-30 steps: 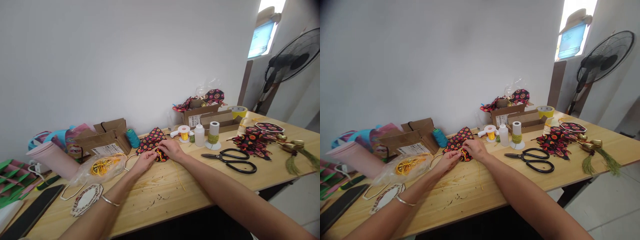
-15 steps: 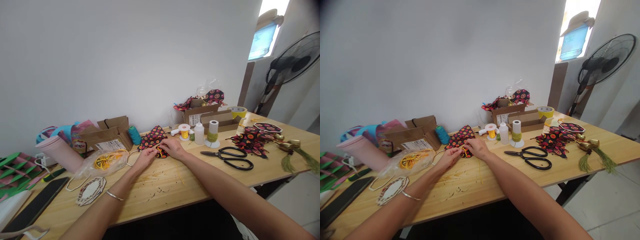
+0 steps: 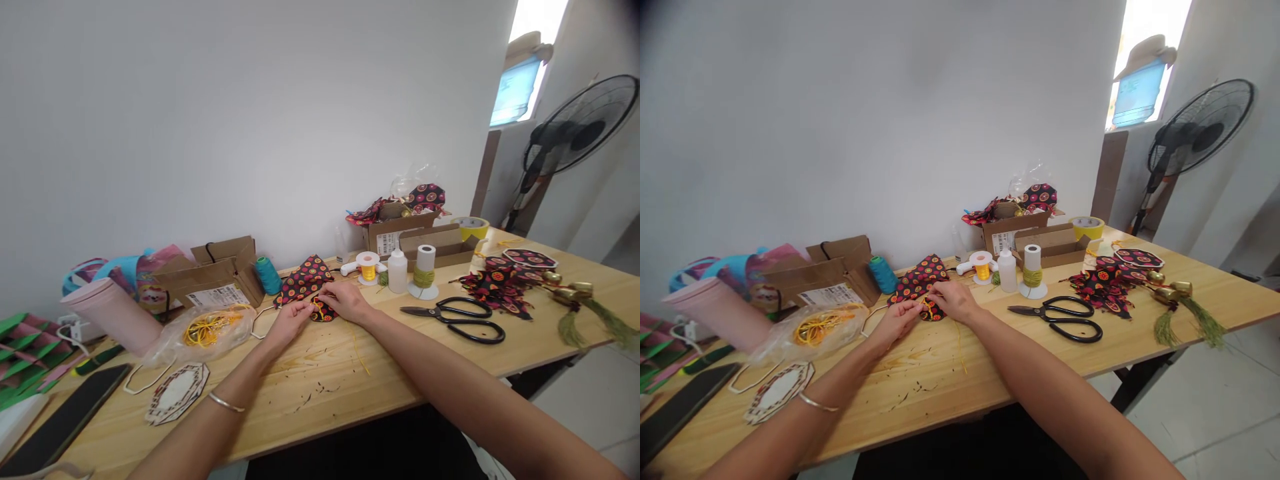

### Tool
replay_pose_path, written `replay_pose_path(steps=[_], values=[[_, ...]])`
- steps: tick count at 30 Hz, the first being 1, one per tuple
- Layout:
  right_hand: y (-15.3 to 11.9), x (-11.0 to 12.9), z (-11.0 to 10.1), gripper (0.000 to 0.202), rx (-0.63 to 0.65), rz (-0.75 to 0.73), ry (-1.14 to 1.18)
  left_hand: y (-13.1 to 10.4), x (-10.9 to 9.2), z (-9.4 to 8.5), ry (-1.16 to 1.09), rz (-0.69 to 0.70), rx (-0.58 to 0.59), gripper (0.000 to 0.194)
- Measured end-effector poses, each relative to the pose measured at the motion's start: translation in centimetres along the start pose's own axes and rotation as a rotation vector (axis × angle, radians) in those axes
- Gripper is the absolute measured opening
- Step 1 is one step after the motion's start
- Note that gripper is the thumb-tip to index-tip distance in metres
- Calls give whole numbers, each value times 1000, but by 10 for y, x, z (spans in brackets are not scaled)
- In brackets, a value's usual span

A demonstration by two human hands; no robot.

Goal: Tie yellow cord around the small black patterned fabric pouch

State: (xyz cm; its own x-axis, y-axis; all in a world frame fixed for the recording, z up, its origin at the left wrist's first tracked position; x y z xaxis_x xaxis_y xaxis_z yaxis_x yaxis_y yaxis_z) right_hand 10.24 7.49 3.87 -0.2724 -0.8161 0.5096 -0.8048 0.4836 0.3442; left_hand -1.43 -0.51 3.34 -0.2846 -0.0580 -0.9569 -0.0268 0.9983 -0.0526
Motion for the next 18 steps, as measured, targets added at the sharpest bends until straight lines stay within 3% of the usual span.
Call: replay_pose_path(steps=[18], values=[[-1,3,-1,13,34,32,-6,1,4,0,-108,8,71,35]])
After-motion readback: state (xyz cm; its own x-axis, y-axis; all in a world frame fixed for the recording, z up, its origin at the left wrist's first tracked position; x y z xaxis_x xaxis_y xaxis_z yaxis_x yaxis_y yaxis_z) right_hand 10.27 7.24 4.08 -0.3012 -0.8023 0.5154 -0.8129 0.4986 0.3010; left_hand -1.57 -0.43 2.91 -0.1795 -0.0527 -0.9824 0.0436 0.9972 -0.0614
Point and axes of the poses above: each hand's wrist, its own y-axis towards the middle knuckle, its own z-axis out of the palm, x = y × z, the point moved 4 cm from there along y, towards the middle knuckle, and after that the axes turned 13 degrees about x, right-handed, at the moved point
